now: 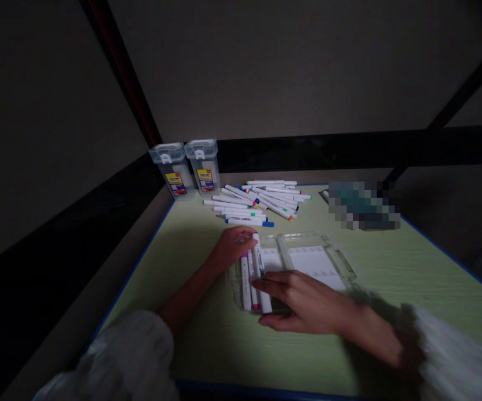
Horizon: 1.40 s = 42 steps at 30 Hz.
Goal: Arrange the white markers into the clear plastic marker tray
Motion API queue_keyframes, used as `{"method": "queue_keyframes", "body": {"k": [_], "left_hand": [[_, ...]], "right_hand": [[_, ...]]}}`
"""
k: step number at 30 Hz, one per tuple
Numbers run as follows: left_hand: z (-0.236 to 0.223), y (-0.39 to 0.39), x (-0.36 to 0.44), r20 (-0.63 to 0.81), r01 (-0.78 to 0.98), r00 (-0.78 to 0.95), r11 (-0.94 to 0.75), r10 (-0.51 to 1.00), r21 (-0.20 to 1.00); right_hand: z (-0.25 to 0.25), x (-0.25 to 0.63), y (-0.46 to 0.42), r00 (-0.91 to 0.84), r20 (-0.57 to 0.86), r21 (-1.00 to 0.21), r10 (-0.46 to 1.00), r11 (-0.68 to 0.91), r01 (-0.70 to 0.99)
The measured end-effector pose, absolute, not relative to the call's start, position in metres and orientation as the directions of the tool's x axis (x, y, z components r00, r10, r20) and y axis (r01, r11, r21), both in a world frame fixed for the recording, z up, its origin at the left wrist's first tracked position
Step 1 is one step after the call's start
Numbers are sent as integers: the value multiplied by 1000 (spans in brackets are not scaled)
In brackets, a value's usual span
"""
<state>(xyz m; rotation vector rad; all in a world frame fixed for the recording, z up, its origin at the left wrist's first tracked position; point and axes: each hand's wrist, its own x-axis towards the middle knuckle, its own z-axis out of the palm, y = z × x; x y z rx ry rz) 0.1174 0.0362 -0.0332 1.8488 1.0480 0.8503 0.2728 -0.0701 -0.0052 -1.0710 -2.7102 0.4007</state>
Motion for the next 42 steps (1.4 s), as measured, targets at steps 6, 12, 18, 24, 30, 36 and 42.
{"method": "queue_keyframes", "body": {"k": [6, 12, 18, 24, 30, 36, 42], "left_hand": [[-33, 35, 116, 157, 326, 419, -310, 894, 893], [-37, 36, 116, 202, 290, 405, -335, 892, 897], [-33, 35, 116, 139, 284, 412, -271, 901, 920], [-29, 37, 115, 102, 292, 439, -248, 893, 924], [-29, 39, 112, 189, 244, 427, -314, 884, 918], [-31, 44, 110, 182, 216, 378, -278, 908, 936], [-22, 40, 109, 291, 265, 297, -372, 909, 890]], "right_hand": [[-2, 270, -73, -717, 82, -261, 692, 709, 655], [1, 267, -74, -727, 69, -196, 683, 724, 661], [-3, 270, -74, -744, 96, -158, 662, 748, 645], [-3, 271, -73, -753, 122, -135, 647, 762, 633], [-1, 275, -73, -698, 329, -196, 636, 769, 609], [0, 282, -73, -368, 618, -446, 695, 695, 563], [0, 286, -66, 75, 520, -852, 851, 512, 108]]}}
